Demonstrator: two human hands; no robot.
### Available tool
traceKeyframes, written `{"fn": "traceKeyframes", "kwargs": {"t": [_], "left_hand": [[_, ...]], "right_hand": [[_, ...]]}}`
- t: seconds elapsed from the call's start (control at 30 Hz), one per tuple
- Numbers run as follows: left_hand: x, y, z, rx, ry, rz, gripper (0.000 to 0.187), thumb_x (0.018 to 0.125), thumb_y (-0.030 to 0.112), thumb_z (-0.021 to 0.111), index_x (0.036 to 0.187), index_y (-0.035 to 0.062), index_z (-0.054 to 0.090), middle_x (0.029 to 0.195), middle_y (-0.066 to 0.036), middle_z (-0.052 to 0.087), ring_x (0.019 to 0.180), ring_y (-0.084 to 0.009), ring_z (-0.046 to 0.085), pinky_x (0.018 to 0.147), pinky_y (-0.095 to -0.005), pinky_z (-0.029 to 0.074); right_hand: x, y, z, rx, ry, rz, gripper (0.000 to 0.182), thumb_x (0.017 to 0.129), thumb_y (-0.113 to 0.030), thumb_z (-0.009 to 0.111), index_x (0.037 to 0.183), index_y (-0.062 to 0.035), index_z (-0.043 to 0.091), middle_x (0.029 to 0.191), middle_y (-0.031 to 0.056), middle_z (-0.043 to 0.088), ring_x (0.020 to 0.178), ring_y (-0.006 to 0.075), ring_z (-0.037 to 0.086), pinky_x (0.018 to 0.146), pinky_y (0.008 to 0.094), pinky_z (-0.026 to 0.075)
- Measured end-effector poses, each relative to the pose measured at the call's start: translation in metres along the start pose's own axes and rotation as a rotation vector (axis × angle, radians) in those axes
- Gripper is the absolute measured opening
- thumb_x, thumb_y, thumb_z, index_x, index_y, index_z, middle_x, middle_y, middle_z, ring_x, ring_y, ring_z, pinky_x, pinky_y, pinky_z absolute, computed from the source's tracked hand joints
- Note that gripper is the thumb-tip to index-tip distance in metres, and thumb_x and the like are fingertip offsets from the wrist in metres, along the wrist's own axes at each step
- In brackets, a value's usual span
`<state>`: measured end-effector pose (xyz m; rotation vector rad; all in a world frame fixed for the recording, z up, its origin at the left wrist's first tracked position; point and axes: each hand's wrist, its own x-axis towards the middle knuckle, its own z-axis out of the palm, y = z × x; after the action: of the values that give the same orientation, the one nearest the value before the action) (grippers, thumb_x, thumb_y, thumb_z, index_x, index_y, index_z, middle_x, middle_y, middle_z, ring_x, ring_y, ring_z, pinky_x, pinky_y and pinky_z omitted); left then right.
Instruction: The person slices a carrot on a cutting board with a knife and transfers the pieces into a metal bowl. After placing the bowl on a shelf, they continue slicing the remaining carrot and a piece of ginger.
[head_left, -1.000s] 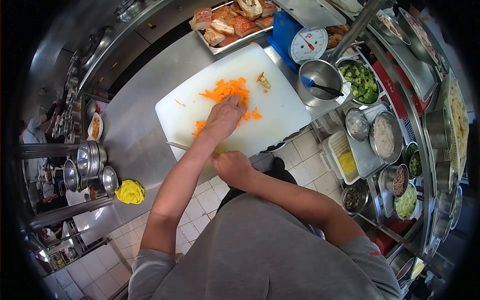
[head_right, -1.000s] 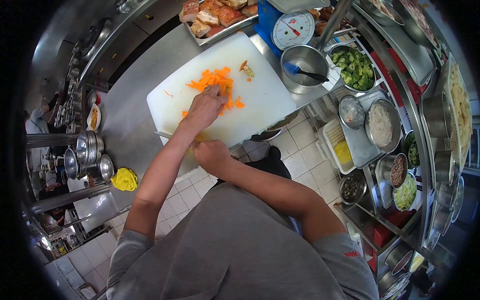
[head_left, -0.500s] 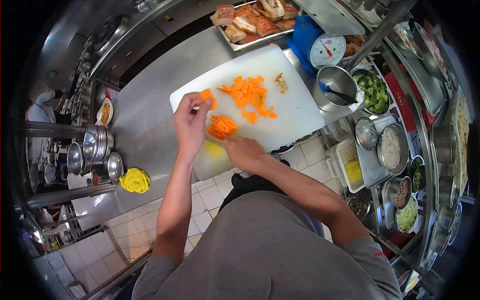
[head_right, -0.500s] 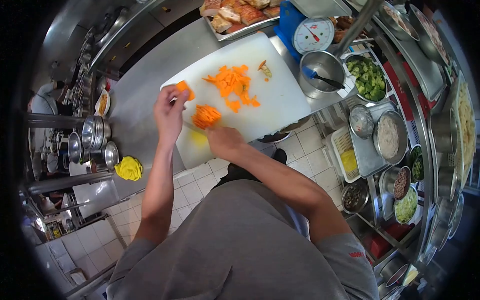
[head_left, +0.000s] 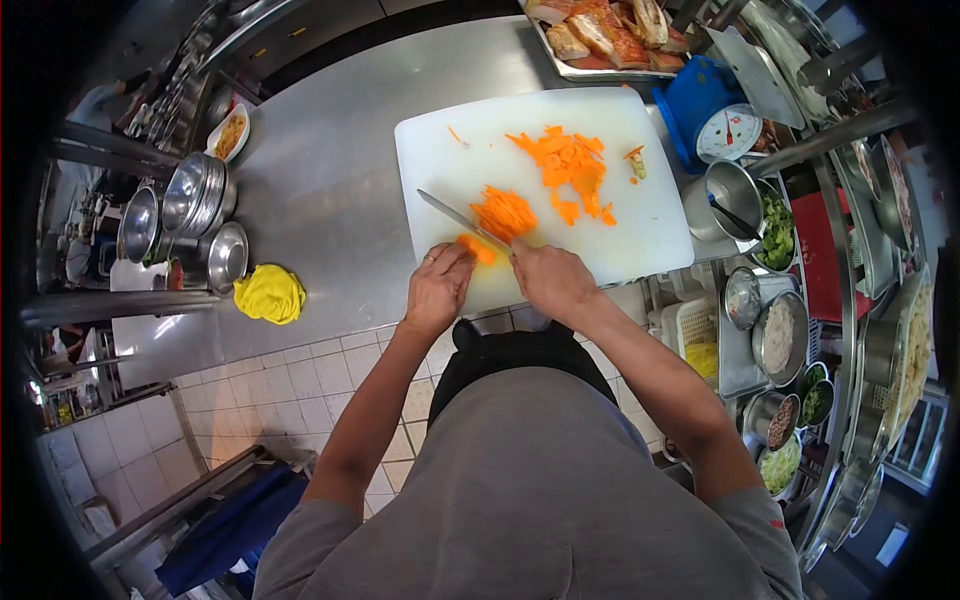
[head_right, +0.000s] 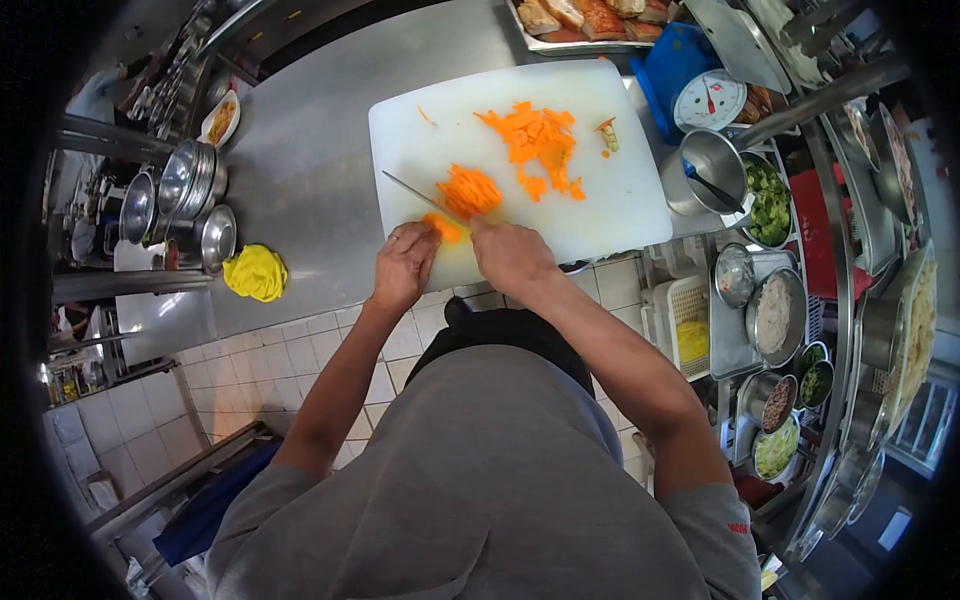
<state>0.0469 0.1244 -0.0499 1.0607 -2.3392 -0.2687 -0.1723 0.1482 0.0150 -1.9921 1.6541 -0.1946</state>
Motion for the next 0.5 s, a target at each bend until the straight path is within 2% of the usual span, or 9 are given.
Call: {"fn": "traceKeyframes", "kwargs": {"t": [0.27,0.37,0.43,0.5], "left_hand": [[0.007,-0.010,0.003,-0.040,0.017,0.031,0.018,0.084,0.005,0.068,0.101,0.0014,0.072,0.110,-0.012,0.069,0.106,-0.0314,0.065,0.092,-0.0395,0.055],[0.011,-0.013,0.004,-0.062,0.012,0.053,0.017,0.084,0.004,0.069,0.100,0.0013,0.072,0.107,-0.012,0.070,0.104,-0.0315,0.066,0.092,-0.0399,0.055],[0.010,-0.014,0.004,-0.065,-0.001,0.052,0.016,0.084,0.004,0.068,0.099,0.0014,0.073,0.107,-0.012,0.070,0.103,-0.0313,0.066,0.091,-0.0397,0.055],[0.010,-0.014,0.005,-0.067,-0.003,0.053,0.017,0.083,0.003,0.069,0.099,0.0013,0.072,0.106,-0.012,0.069,0.103,-0.0311,0.066,0.091,-0.0395,0.054]], "right_hand": [[-0.007,-0.019,-0.017,-0.151,-0.019,0.014,0.017,0.095,-0.011,0.049,0.104,0.0010,0.058,0.079,0.0246,0.070,0.079,0.0422,0.073,0.071,0.0517,0.059],[-0.013,-0.021,-0.018,-0.131,-0.007,0.028,0.019,0.100,-0.018,0.053,0.102,0.0005,0.055,0.074,0.0259,0.067,0.073,0.0464,0.069,0.068,0.0557,0.056],[-0.014,-0.025,-0.013,-0.153,-0.040,0.068,0.017,0.095,-0.010,0.049,0.104,0.0008,0.058,0.080,0.0256,0.070,0.078,0.0423,0.073,0.071,0.0521,0.059],[0.000,-0.026,0.007,-0.125,-0.016,0.079,0.017,0.096,-0.011,0.049,0.104,0.0010,0.058,0.080,0.0256,0.070,0.078,0.0423,0.073,0.071,0.0519,0.059]]}}
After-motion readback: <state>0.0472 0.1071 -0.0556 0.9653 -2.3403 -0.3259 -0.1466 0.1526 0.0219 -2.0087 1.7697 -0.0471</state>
